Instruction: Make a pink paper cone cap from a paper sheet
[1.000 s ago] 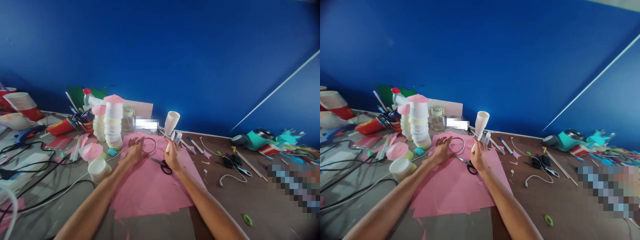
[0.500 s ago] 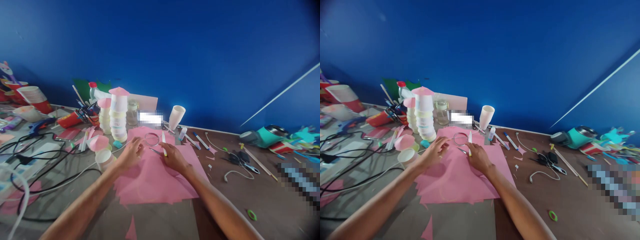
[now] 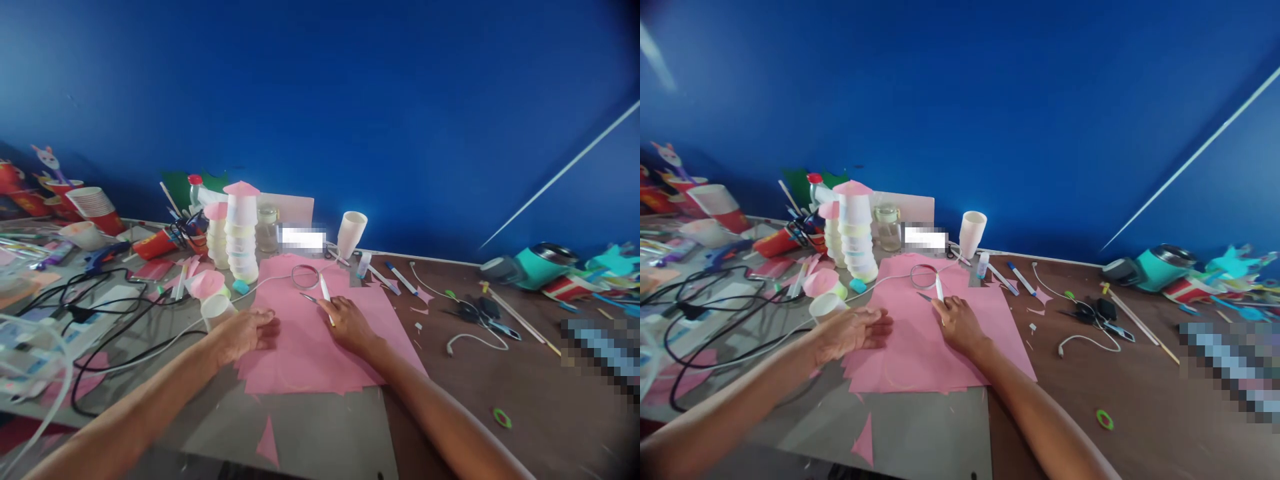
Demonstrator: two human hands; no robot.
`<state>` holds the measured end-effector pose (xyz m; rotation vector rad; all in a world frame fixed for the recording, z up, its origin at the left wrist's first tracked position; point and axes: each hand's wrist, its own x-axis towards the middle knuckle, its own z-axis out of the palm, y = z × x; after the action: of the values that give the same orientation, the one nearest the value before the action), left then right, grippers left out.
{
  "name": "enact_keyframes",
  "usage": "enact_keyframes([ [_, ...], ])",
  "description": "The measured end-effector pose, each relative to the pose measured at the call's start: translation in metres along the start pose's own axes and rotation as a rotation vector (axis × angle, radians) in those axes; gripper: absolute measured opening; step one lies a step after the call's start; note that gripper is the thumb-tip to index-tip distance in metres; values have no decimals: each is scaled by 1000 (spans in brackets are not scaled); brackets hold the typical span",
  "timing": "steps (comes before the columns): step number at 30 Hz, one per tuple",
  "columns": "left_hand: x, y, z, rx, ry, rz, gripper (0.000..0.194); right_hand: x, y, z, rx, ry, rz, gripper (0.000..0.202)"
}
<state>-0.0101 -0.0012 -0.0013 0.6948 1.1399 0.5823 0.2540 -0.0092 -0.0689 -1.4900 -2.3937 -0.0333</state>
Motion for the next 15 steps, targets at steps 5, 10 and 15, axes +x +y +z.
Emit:
enact_keyframes([
  [5,5,0,4,-132,-49,-76,6,-3,-1,2,-15,21,-23,42],
  [10,15,-6,13,-242,-120,-88,7,-2,-2,0,-20,15,-33,41],
  [15,24,-1,29,-200,-204,-88,12,-2,-4,-7,-11,10,-25,33],
])
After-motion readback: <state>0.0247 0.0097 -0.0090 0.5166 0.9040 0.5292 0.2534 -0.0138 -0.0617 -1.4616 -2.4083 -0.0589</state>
